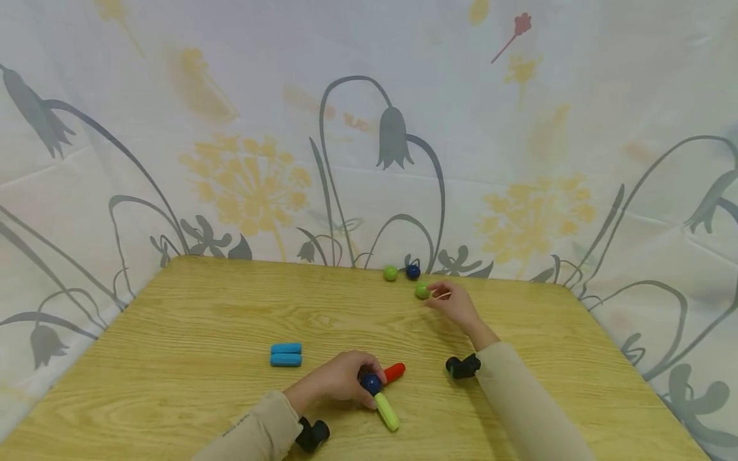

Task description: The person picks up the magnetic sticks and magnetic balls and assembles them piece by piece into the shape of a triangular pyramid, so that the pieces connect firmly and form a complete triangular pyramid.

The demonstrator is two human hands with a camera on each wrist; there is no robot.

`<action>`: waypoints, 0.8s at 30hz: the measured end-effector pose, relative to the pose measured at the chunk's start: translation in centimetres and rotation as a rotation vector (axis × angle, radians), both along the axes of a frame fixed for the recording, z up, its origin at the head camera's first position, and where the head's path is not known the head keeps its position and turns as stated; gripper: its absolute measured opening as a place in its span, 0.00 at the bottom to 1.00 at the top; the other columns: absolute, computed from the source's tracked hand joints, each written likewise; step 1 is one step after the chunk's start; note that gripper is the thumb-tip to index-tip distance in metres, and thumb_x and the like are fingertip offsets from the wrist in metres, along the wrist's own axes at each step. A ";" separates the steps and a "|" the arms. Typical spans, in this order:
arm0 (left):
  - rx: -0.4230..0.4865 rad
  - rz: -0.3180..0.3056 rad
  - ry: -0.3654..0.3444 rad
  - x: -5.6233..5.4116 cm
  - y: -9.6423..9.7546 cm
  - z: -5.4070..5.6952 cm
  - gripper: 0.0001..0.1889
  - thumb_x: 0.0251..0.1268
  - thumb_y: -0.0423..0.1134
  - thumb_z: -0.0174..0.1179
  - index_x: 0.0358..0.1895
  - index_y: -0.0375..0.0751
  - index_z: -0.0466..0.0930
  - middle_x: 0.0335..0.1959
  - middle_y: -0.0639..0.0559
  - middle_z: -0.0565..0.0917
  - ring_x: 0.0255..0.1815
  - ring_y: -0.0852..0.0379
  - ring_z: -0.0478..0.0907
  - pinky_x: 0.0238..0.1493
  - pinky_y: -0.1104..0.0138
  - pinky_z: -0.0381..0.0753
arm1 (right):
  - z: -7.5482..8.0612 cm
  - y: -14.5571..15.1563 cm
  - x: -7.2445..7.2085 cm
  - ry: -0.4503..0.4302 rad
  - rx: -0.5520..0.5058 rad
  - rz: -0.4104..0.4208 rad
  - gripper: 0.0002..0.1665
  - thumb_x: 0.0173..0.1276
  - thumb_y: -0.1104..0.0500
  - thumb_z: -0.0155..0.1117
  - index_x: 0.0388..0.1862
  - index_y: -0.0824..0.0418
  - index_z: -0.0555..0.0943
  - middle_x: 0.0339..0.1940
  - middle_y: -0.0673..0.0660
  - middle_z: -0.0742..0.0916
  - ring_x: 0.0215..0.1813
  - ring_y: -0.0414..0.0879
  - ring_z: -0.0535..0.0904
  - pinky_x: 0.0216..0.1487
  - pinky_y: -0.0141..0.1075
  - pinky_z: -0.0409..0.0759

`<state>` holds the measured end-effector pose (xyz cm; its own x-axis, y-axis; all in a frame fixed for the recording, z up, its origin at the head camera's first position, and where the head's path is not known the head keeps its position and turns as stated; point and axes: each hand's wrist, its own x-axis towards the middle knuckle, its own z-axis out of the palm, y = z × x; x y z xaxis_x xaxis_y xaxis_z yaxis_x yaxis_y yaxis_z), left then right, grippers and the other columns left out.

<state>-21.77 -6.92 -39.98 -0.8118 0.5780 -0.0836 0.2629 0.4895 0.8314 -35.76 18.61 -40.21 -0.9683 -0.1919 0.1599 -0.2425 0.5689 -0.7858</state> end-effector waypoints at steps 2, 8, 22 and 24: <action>-0.003 -0.002 0.004 0.0 0.0 0.0 0.14 0.45 0.28 0.72 0.36 0.44 0.80 0.35 0.59 0.76 0.36 0.63 0.72 0.42 0.70 0.73 | 0.0 0.2 -0.3 -0.009 -0.002 -0.002 0.19 0.61 0.63 0.65 0.51 0.70 0.76 0.43 0.65 0.78 0.45 0.58 0.75 0.44 0.46 0.76; -0.014 -0.002 0.024 0.0 0.0 0.0 0.14 0.46 0.28 0.71 0.36 0.45 0.80 0.35 0.60 0.76 0.38 0.62 0.72 0.44 0.69 0.73 | -0.2 0.3 -1.2 -0.046 -0.027 0.002 0.23 0.62 0.64 0.64 0.55 0.70 0.73 0.45 0.66 0.76 0.47 0.58 0.73 0.41 0.43 0.76; -0.031 -0.022 0.017 0.0 0.0 -0.1 0.13 0.49 0.28 0.69 0.37 0.44 0.78 0.36 0.59 0.76 0.39 0.61 0.71 0.46 0.67 0.72 | -0.6 -0.4 -2.0 -0.112 0.013 0.071 0.33 0.63 0.65 0.63 0.66 0.69 0.64 0.55 0.73 0.72 0.56 0.63 0.68 0.50 0.50 0.71; -0.034 -0.022 0.022 0.0 -0.1 -0.2 0.13 0.50 0.28 0.69 0.37 0.44 0.78 0.37 0.59 0.76 0.40 0.61 0.71 0.47 0.67 0.72 | -0.6 -0.4 -1.9 -0.108 0.018 0.076 0.30 0.64 0.64 0.62 0.64 0.69 0.66 0.54 0.72 0.73 0.56 0.63 0.68 0.51 0.50 0.71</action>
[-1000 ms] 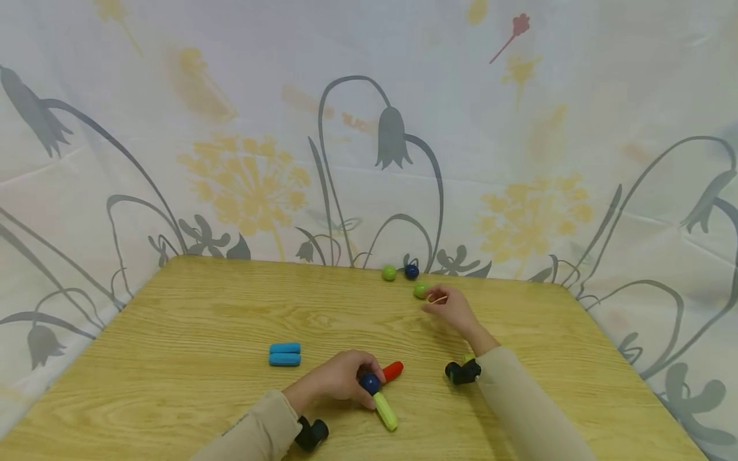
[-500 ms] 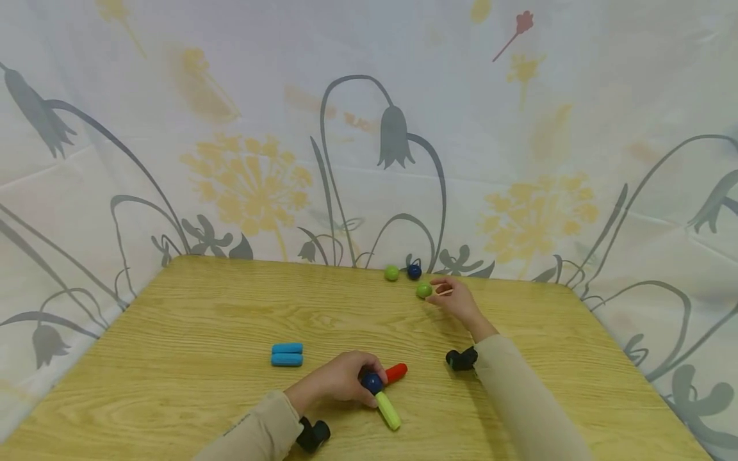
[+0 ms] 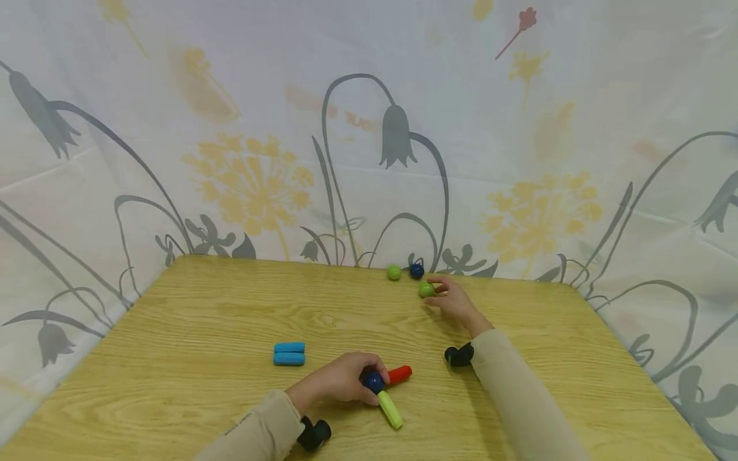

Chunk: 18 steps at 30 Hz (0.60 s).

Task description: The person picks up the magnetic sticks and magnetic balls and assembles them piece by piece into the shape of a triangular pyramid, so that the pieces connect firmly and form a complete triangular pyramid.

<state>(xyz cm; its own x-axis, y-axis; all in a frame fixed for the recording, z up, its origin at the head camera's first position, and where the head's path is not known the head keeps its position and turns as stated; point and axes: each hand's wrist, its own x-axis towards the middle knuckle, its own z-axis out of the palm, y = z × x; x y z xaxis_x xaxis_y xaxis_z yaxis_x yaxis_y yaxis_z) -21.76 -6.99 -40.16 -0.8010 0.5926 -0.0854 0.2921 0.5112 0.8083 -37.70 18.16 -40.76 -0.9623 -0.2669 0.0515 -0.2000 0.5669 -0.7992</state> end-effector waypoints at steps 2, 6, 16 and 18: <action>-0.003 -0.002 0.004 0.0 0.0 0.0 0.13 0.50 0.28 0.69 0.37 0.44 0.78 0.37 0.59 0.76 0.40 0.61 0.71 0.47 0.67 0.72 | 0.1 0.0 0.1 0.002 0.001 -0.004 0.27 0.63 0.64 0.63 0.60 0.70 0.69 0.54 0.72 0.73 0.55 0.63 0.69 0.51 0.50 0.70; -0.003 -0.003 -0.003 -0.2 0.1 -0.1 0.13 0.50 0.29 0.69 0.37 0.46 0.78 0.37 0.60 0.76 0.40 0.62 0.71 0.47 0.68 0.71 | 0.2 0.1 0.4 0.017 0.011 -0.007 0.21 0.62 0.66 0.64 0.52 0.71 0.71 0.51 0.71 0.75 0.53 0.62 0.71 0.49 0.50 0.71; -0.004 -0.008 -0.007 0.1 0.1 0.2 0.13 0.50 0.28 0.69 0.38 0.45 0.78 0.37 0.59 0.76 0.41 0.60 0.72 0.49 0.66 0.71 | 0.4 0.4 1.7 0.048 0.050 0.046 0.19 0.59 0.66 0.67 0.48 0.69 0.74 0.48 0.68 0.78 0.49 0.60 0.74 0.44 0.47 0.75; -0.005 -0.007 -0.009 0.2 0.1 0.3 0.13 0.50 0.28 0.69 0.38 0.44 0.78 0.37 0.58 0.76 0.42 0.59 0.72 0.49 0.65 0.72 | 0.4 0.5 2.0 0.039 0.039 0.055 0.18 0.60 0.66 0.66 0.48 0.69 0.74 0.48 0.68 0.77 0.48 0.60 0.75 0.43 0.47 0.75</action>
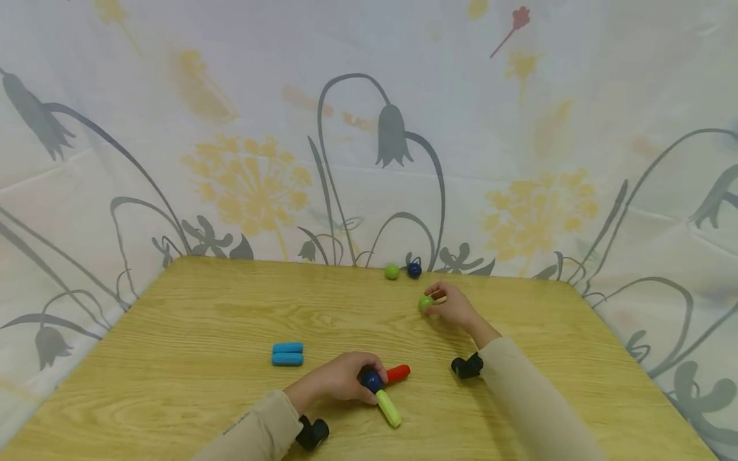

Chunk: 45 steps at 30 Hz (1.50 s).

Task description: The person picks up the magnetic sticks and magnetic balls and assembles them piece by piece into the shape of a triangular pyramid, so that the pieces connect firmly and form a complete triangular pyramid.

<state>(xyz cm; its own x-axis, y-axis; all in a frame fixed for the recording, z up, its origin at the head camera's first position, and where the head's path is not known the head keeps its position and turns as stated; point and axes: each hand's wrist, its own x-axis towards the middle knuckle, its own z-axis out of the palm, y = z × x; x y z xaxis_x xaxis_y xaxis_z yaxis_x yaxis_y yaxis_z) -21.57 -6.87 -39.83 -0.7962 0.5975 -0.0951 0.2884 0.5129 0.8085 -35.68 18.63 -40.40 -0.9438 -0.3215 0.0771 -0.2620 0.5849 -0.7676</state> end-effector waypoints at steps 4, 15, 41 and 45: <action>-0.006 0.000 -0.002 0.0 0.0 0.0 0.13 0.50 0.28 0.69 0.38 0.44 0.78 0.38 0.58 0.76 0.42 0.58 0.72 0.49 0.64 0.72 | -0.1 0.0 0.9 0.001 0.006 0.015 0.16 0.59 0.66 0.67 0.46 0.67 0.75 0.47 0.65 0.78 0.47 0.58 0.76 0.45 0.46 0.76; -0.026 0.008 0.003 -0.1 0.0 -0.3 0.13 0.51 0.29 0.69 0.38 0.47 0.78 0.38 0.59 0.76 0.42 0.59 0.72 0.50 0.62 0.71 | -0.3 -0.2 3.7 -0.014 -0.009 0.096 0.18 0.57 0.64 0.69 0.46 0.66 0.76 0.44 0.61 0.79 0.39 0.51 0.79 0.36 0.40 0.78; -0.002 0.001 0.006 0.1 0.1 -0.1 0.13 0.51 0.29 0.68 0.38 0.45 0.77 0.39 0.57 0.76 0.43 0.57 0.72 0.50 0.60 0.71 | -0.6 -0.3 8.7 -0.017 -0.052 0.272 0.18 0.56 0.65 0.70 0.45 0.67 0.77 0.42 0.59 0.80 0.37 0.47 0.78 0.34 0.33 0.78; -0.002 0.008 0.002 0.2 0.1 -0.1 0.13 0.52 0.29 0.68 0.39 0.45 0.76 0.39 0.56 0.76 0.43 0.56 0.72 0.51 0.58 0.71 | -0.7 -0.4 9.3 -0.024 -0.051 0.304 0.17 0.56 0.65 0.70 0.44 0.65 0.77 0.41 0.58 0.80 0.35 0.46 0.78 0.35 0.33 0.78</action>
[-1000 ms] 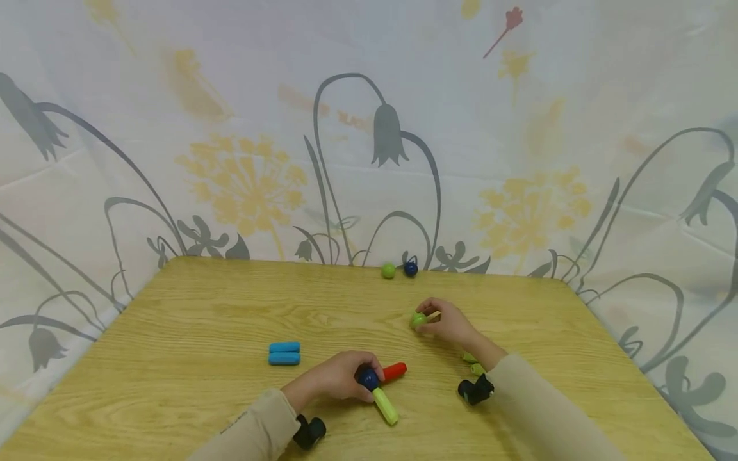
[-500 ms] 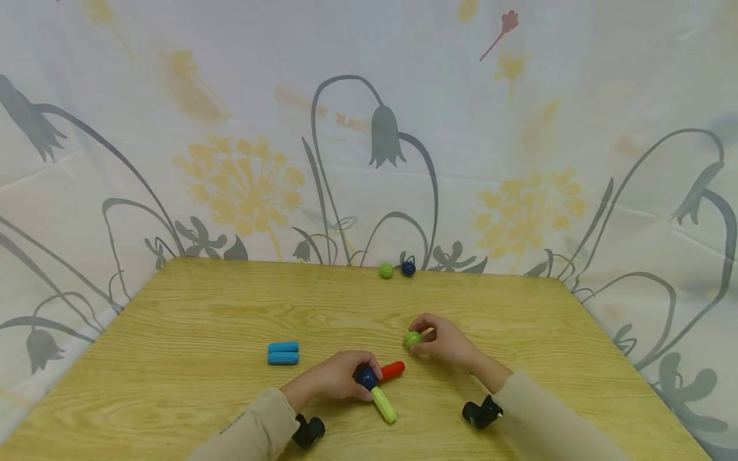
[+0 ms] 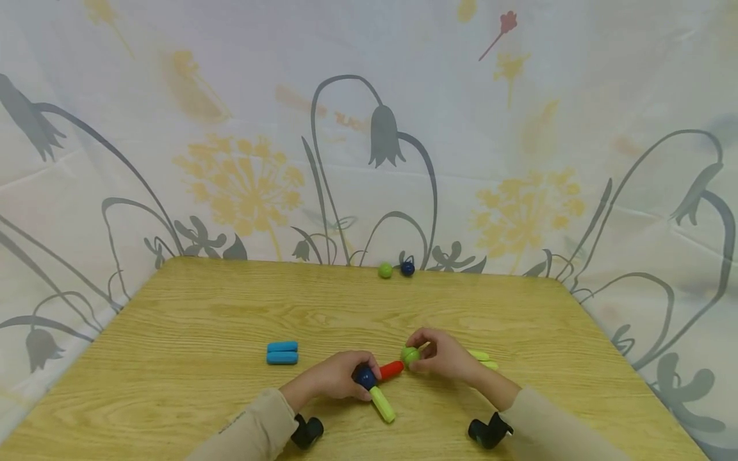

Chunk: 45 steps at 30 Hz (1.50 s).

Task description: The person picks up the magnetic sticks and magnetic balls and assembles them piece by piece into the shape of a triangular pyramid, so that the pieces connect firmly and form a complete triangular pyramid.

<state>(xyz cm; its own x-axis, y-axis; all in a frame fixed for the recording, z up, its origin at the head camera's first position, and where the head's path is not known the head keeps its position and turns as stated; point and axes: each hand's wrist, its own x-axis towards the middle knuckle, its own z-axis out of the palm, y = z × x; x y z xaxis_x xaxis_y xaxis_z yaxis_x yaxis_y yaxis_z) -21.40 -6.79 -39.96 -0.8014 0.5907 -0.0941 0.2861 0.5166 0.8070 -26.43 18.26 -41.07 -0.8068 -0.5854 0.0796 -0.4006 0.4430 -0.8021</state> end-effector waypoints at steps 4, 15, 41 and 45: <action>-0.005 0.012 0.000 0.1 0.0 0.1 0.13 0.53 0.29 0.67 0.39 0.46 0.76 0.38 0.57 0.75 0.43 0.57 0.72 0.50 0.59 0.72 | -0.1 0.0 0.4 -0.016 0.011 0.013 0.16 0.57 0.64 0.69 0.44 0.64 0.77 0.41 0.56 0.80 0.36 0.46 0.78 0.36 0.33 0.77; -0.002 0.010 -0.016 0.3 0.1 0.4 0.12 0.54 0.29 0.67 0.39 0.45 0.76 0.39 0.57 0.75 0.45 0.55 0.73 0.51 0.59 0.72 | 0.1 0.6 1.0 -0.057 -0.022 0.046 0.18 0.57 0.65 0.69 0.45 0.67 0.76 0.42 0.58 0.80 0.36 0.45 0.78 0.37 0.33 0.78; -0.011 0.028 -0.023 0.3 0.0 0.1 0.13 0.53 0.30 0.67 0.39 0.46 0.76 0.39 0.56 0.75 0.44 0.55 0.72 0.51 0.58 0.72 | 1.0 6.9 3.6 -0.107 -0.085 -0.100 0.20 0.62 0.63 0.65 0.50 0.72 0.74 0.48 0.68 0.77 0.42 0.48 0.78 0.39 0.36 0.79; -0.010 0.028 -0.022 0.4 0.0 0.2 0.13 0.53 0.30 0.67 0.39 0.46 0.76 0.39 0.57 0.75 0.45 0.55 0.72 0.51 0.57 0.72 | 0.8 7.9 3.8 -0.108 -0.082 -0.140 0.20 0.62 0.63 0.65 0.50 0.71 0.74 0.50 0.68 0.77 0.41 0.47 0.78 0.39 0.36 0.79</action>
